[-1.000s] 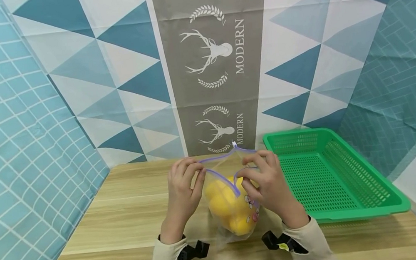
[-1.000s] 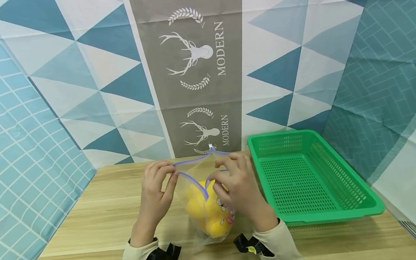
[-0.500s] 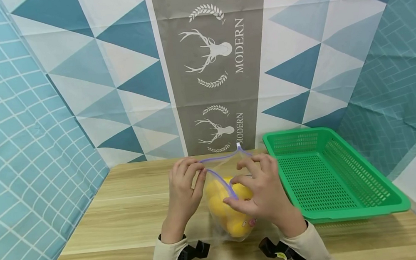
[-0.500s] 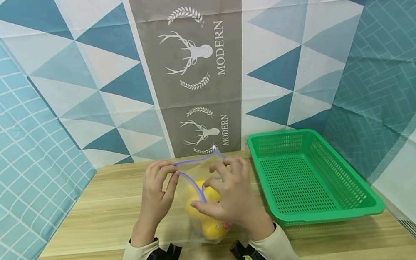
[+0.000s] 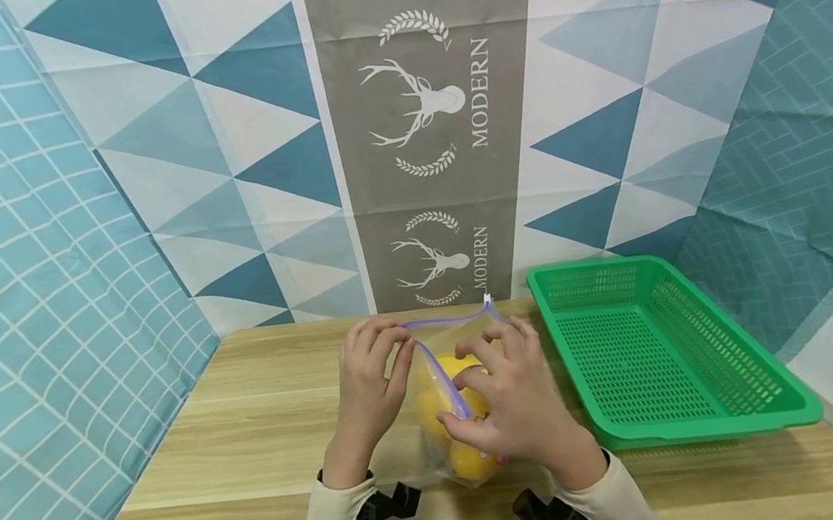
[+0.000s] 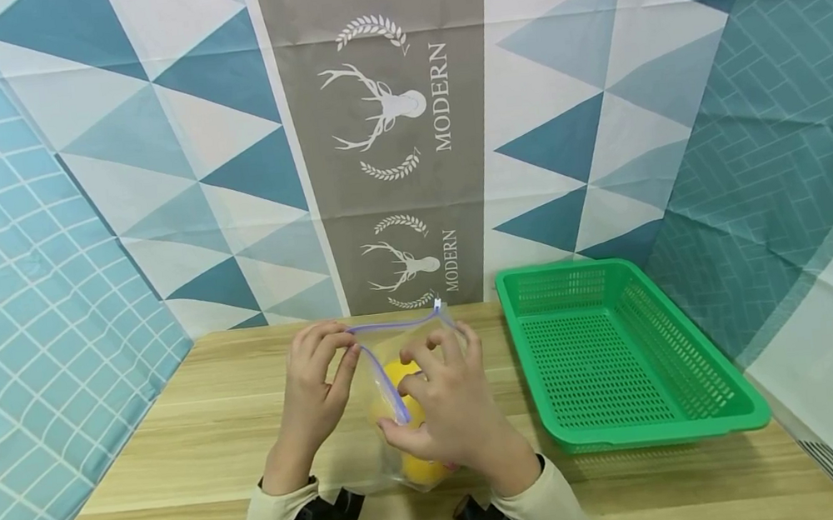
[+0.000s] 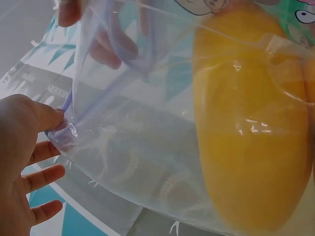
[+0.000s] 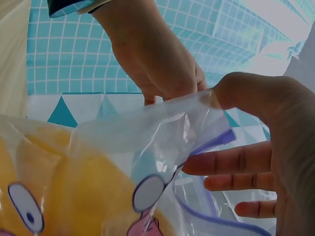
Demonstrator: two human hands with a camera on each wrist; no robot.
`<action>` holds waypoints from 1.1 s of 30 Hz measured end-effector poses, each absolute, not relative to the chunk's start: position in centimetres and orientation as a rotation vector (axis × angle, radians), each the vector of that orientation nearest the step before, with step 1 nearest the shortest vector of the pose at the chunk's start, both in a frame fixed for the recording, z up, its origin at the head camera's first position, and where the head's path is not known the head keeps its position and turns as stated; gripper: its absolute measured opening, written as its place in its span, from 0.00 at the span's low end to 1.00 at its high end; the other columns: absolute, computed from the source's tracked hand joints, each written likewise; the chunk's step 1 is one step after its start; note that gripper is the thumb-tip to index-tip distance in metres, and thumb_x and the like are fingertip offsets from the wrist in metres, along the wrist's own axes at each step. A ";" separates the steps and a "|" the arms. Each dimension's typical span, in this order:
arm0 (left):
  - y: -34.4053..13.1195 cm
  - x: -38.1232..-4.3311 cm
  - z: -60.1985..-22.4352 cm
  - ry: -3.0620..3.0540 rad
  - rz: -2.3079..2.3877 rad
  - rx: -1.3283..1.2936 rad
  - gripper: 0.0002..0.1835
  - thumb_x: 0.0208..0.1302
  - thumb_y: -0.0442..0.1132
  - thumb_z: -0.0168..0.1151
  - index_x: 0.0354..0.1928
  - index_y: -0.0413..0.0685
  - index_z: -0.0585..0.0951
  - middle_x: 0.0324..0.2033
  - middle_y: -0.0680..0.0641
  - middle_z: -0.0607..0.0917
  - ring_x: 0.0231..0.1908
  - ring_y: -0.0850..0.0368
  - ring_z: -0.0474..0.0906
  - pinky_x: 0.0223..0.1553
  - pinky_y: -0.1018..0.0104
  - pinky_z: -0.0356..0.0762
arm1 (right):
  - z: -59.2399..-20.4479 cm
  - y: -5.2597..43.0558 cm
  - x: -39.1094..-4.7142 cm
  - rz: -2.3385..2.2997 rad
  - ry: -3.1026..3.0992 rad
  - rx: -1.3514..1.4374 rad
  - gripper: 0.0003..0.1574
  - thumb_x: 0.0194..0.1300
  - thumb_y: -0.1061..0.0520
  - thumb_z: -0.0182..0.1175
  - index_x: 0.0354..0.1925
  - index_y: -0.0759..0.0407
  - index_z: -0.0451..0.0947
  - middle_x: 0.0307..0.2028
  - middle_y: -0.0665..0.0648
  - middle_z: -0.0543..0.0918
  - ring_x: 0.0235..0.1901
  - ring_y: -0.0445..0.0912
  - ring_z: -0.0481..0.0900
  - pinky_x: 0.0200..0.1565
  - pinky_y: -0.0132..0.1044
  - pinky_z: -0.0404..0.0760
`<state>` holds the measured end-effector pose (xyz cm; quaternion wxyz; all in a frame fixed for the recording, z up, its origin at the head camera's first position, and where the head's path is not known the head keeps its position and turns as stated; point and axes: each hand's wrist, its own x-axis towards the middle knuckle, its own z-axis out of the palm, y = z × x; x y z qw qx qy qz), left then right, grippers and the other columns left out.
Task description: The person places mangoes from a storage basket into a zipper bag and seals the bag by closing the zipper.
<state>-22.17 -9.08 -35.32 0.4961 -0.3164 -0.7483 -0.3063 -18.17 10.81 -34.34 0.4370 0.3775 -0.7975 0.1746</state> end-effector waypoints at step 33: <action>-8.8 -21.3 -34.6 -1.798 -0.755 -0.813 0.17 0.77 0.49 0.51 0.35 0.46 0.81 0.41 0.44 0.82 0.50 0.39 0.74 0.42 0.42 0.67 | -33.6 13.3 -19.2 0.401 -1.842 0.796 0.10 0.57 0.61 0.55 0.23 0.57 0.81 0.32 0.56 0.81 0.37 0.57 0.70 0.42 0.60 0.63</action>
